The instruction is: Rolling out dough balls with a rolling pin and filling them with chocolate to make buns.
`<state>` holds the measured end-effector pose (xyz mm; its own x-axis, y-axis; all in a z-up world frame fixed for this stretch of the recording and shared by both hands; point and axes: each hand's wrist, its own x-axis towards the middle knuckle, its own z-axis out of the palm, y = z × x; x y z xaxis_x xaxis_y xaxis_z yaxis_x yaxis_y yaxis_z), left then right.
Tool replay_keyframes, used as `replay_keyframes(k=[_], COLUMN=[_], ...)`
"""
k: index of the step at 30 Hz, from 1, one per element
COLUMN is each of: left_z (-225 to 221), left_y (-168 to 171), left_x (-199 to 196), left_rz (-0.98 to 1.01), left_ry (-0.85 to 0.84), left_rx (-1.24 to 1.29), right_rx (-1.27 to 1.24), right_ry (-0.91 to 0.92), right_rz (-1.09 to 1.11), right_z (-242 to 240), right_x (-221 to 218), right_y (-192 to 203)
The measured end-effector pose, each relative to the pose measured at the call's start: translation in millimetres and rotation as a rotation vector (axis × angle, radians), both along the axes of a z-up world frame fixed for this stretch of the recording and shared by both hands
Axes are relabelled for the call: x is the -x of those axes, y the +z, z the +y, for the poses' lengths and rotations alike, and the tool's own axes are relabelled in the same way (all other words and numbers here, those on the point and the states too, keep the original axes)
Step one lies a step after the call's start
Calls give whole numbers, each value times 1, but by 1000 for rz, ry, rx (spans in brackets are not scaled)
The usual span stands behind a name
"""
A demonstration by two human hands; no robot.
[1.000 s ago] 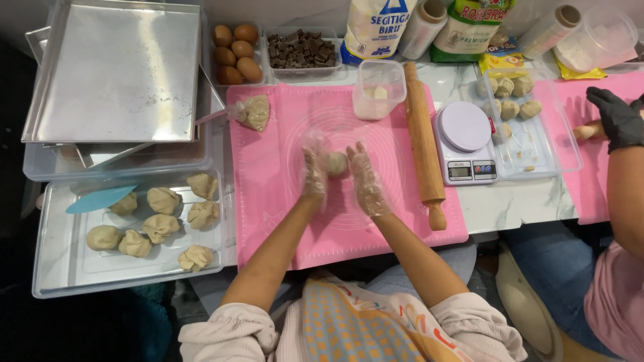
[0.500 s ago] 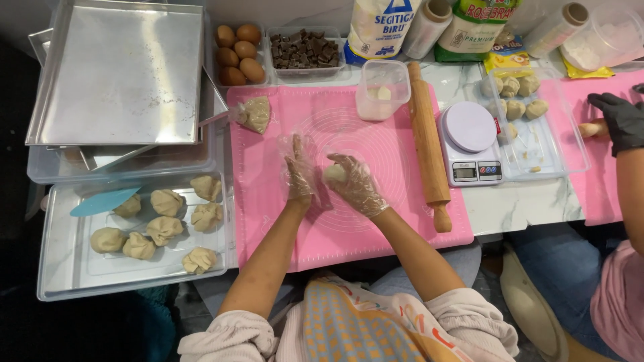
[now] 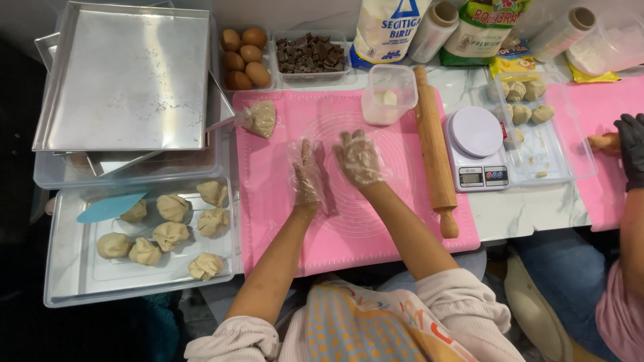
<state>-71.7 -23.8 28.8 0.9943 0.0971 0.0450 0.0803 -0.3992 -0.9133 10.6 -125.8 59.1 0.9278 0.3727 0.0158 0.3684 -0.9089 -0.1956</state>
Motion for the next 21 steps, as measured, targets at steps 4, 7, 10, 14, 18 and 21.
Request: replay_keyframes(k=[4,7,10,14,18,21], left_z=[2,1,0,-2,-2,-1], left_y=[0,-1,-5,-9,-7,-4], left_x=[-1,-5,-8,-12,-9,-10], left_rz=[-10,-16,-16,-2,-9,-24], left_ry=[31,47,67,89,119,131], left_rx=[-70,-106,-134,-185,-244,-302], right_rx=[176,148,86,87,516,-150], right_ry=[55,121,128,131,-21,254], right_rz=[-113,-231,-316,-290,-1434,-420], right_z=[2,-12,-31,-37,-18,-6], right_x=[-26,34,80,49,-54,-55], right_y=[-47,-9,3,-23,-106,-84])
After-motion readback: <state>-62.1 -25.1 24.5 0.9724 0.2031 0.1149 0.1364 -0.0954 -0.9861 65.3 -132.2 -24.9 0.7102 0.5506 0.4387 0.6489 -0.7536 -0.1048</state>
